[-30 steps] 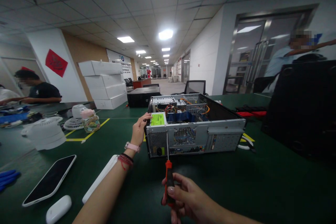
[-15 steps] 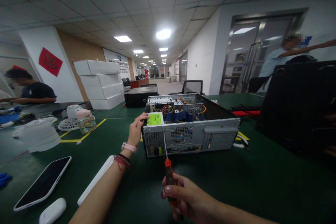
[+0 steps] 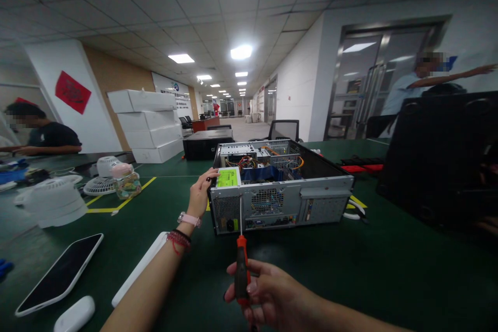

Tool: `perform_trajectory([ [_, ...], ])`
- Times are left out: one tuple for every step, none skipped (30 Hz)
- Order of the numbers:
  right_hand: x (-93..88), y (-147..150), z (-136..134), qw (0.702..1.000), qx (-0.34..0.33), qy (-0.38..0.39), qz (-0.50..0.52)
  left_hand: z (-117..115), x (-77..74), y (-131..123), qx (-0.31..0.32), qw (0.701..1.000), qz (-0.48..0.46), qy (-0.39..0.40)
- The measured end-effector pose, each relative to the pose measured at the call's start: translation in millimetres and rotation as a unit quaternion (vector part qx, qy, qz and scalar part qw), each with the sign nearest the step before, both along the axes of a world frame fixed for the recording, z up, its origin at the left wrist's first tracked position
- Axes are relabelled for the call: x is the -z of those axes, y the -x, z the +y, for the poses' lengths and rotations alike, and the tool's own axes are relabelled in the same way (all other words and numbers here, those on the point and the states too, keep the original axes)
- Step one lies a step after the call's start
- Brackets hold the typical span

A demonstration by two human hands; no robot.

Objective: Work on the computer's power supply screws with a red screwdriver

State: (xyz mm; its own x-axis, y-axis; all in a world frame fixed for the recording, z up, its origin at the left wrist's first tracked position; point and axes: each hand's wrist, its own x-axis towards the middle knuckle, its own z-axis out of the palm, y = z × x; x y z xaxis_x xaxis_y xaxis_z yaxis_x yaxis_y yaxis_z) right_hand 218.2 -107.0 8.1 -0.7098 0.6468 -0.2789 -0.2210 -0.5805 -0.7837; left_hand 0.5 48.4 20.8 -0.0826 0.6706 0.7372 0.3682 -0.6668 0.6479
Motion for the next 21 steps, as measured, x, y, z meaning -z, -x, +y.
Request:
perform_trajectory([
  [0.1, 0.2, -0.3, 1.0, 0.0, 0.001, 0.001, -0.2, -0.3, -0.2, 0.0, 1.0, 0.0, 0.0],
  [0.1, 0.5, -0.4, 1.0, 0.001, 0.002, 0.003, -0.4, -0.5, -0.3, 0.0, 1.0, 0.0, 0.0],
  [0.1, 0.6, -0.4, 1.0, 0.002, 0.003, 0.005, -0.5, -0.6, -0.3, -0.001, 1.0, -0.001, 0.0],
  [-0.2, 0.7, -0.2, 1.0, 0.004, 0.006, 0.008, -0.5, -0.6, -0.1, 0.0, 1.0, -0.001, -0.001],
  [-0.7, 0.6, 0.1, 1.0, 0.005, 0.008, 0.01, -0.4, -0.4, 0.1, 0.0, 1.0, -0.002, -0.001],
  [-1.3, 0.3, 0.4, 1.0, 0.003, 0.01, 0.011, -0.2, -0.1, 0.4, 0.0, 1.0, -0.002, -0.001],
  [-2.0, 0.0, 0.7, 1.0, 0.0, 0.013, 0.013, 0.1, 0.3, 0.7, 0.0, 1.0, -0.002, -0.001],
  [-2.7, -0.4, 1.0, 1.0, -0.003, 0.016, 0.014, 0.4, 0.7, 1.1, 0.0, 1.0, -0.002, 0.0],
  [-3.2, -0.7, 1.3, 1.0, -0.006, 0.017, 0.014, 0.6, 1.1, 1.4, 0.0, 1.0, -0.002, 0.001],
  [-3.7, -1.0, 1.4, 1.0, -0.007, 0.017, 0.014, 0.7, 1.4, 1.5, 0.001, 1.0, -0.003, 0.001],
  [-3.8, -1.1, 1.4, 1.0, -0.006, 0.017, 0.013, 0.7, 1.5, 1.5, 0.001, 1.0, -0.004, 0.001],
  [-3.8, -1.1, 1.4, 1.0, -0.004, 0.018, 0.011, 0.5, 1.3, 1.4, 0.002, 1.0, -0.004, 0.002],
  [-3.5, -1.0, 1.3, 1.0, -0.002, 0.019, 0.011, 0.1, 0.9, 1.1, 0.003, 1.0, -0.004, 0.002],
  [-3.0, -0.7, 1.1, 1.0, 0.0, 0.021, 0.011, -0.5, 0.3, 0.7, 0.002, 1.0, -0.004, 0.003],
  [-2.4, -0.4, 1.1, 1.0, 0.002, 0.024, 0.013, -1.2, -0.3, 0.2, 0.002, 1.0, -0.004, 0.004],
  [-1.6, -0.1, 1.2, 1.0, 0.002, 0.026, 0.015, -1.9, -0.9, -0.3, 0.0, 1.0, -0.005, 0.005],
  [-0.8, 0.2, 1.5, 1.0, 0.002, 0.024, 0.016, -2.5, -1.5, -0.7, -0.001, 1.0, -0.006, 0.006],
  [0.2, 0.4, 1.9, 1.0, 0.001, 0.022, 0.017, -3.0, -1.8, -1.0, -0.002, 1.0, -0.006, 0.008],
  [1.2, 0.5, 2.5, 1.0, -0.001, 0.019, 0.018, -3.3, -1.8, -1.1, -0.001, 1.0, -0.007, 0.008],
  [2.3, 0.6, 3.2, 1.0, -0.003, 0.015, 0.018, -3.4, -1.7, -1.1, -0.001, 1.0, -0.009, 0.009],
  [3.3, 0.6, 3.9, 1.0, -0.005, 0.009, 0.019, -3.3, -1.4, -0.9, 0.0, 1.0, -0.009, 0.009],
])
